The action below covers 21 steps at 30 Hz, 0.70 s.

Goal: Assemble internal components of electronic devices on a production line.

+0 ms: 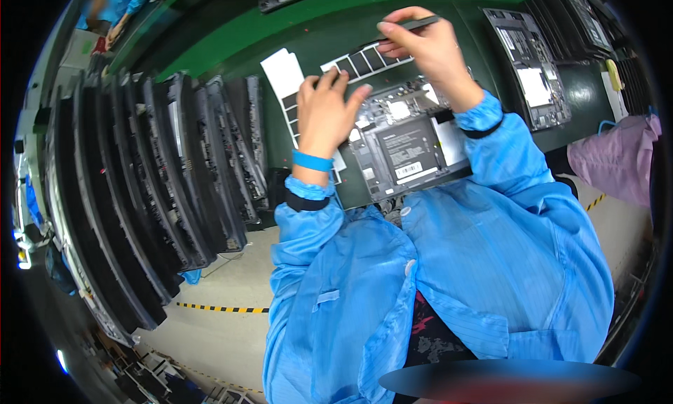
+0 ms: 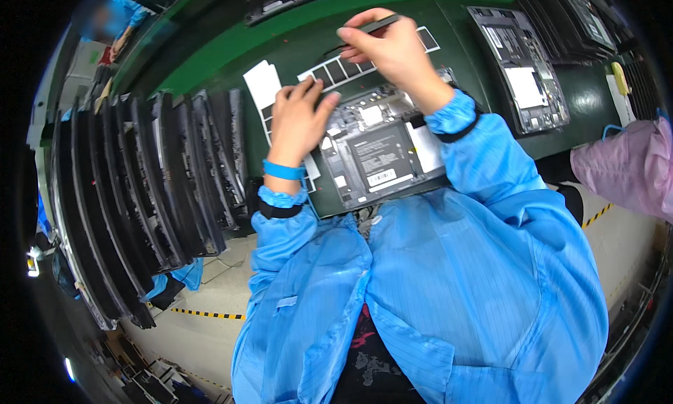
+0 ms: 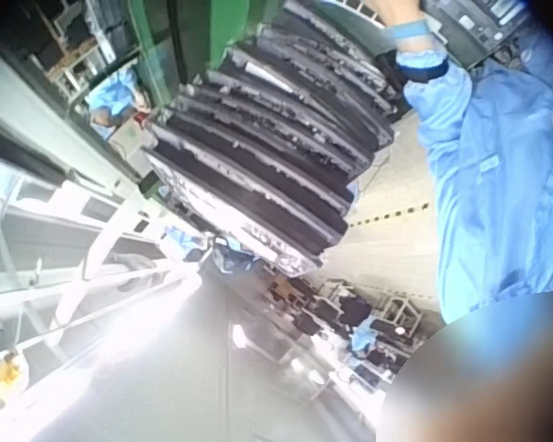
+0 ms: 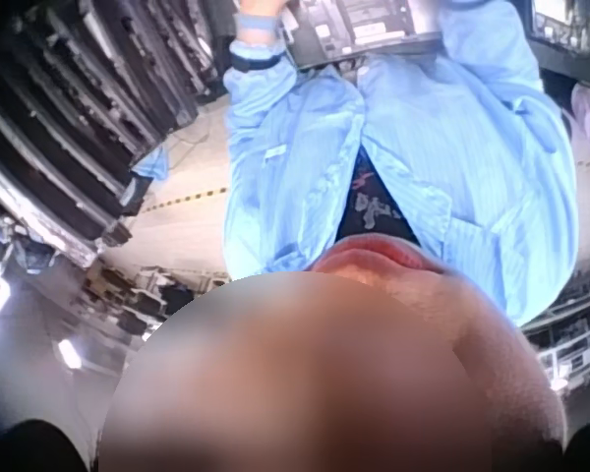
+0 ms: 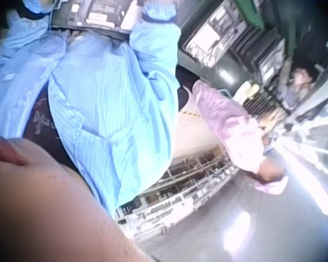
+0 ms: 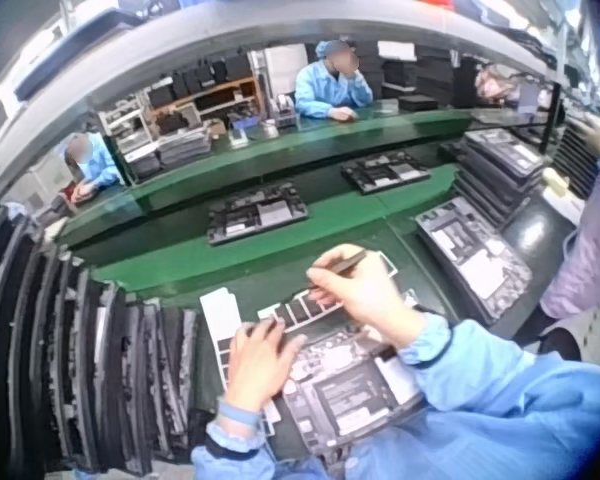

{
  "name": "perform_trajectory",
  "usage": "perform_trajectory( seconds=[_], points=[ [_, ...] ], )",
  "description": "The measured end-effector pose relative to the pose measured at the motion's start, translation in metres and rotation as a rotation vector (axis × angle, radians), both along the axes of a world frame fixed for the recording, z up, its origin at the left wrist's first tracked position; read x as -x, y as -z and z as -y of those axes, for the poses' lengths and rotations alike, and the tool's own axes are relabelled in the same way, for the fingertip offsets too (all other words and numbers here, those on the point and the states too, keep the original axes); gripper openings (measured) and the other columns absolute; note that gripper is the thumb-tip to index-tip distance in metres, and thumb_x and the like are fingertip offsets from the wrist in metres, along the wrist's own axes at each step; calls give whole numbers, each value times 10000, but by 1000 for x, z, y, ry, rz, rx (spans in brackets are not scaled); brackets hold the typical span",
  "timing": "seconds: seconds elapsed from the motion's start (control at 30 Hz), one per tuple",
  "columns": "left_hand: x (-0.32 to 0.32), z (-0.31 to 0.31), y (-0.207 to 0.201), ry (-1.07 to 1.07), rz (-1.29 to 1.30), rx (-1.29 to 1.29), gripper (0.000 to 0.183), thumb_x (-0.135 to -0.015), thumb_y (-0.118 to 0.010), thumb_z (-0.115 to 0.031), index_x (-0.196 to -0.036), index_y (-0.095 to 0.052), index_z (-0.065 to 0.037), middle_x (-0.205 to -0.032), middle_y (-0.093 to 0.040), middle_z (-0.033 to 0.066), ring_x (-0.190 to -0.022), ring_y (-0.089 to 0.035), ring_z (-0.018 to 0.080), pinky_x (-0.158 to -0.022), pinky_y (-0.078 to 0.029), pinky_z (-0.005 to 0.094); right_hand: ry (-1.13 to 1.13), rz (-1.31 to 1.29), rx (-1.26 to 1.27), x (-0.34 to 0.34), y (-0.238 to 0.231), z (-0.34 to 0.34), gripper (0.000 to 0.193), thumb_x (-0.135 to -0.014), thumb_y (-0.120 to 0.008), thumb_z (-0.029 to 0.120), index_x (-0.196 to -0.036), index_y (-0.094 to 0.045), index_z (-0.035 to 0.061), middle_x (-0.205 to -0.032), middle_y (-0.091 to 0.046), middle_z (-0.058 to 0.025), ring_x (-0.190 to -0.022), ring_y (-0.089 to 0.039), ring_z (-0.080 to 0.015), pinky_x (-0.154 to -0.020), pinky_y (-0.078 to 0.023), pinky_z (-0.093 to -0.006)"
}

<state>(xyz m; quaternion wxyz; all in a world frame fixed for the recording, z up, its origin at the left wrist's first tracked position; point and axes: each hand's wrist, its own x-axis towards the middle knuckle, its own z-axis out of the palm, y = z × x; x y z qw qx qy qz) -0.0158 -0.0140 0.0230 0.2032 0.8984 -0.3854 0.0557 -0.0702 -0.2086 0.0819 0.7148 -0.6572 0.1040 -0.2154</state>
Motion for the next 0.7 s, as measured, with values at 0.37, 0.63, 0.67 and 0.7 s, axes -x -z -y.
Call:
perform_trajectory(
  seconds=[0.37,0.63,0.67,0.7],
  points=[
    [49,50,-36,19,-742,378,263,-891,-617,-167,-1024,-634,60,-773,-692,124,-645,-641,136,-589,-491,280,1,-317,17,84,21,56,198,-847,-724,152,-926,-678,-24,-801,-701,-121,-742,-705,-171,-596,-528,-221],
    [42,70,-25,-13,-747,242,240,-857,-674,-168,-946,-659,54,-721,-679,89,-561,-618,124,-521,-469,255,-45,-301,-122,88,35,59,218,-857,-709,129,-972,-672,-53,-840,-701,-142,-761,-707,-186,-673,-570,-251],
    [41,71,-26,-23,-748,239,223,-856,-674,-162,-929,-666,48,-723,-679,88,-553,-607,124,-521,-465,262,-47,-304,-105,87,34,59,217,-857,-708,126,-973,-672,-54,-841,-701,-143,-766,-708,-187,-675,-570,-252],
    [41,73,-26,-35,-749,238,208,-854,-674,-157,-912,-673,42,-725,-680,86,-546,-597,125,-520,-462,268,-52,-307,-87,86,34,60,216,-856,-708,123,-974,-673,-54,-843,-701,-144,-771,-708,-188,-677,-571,-252]
  ],
)
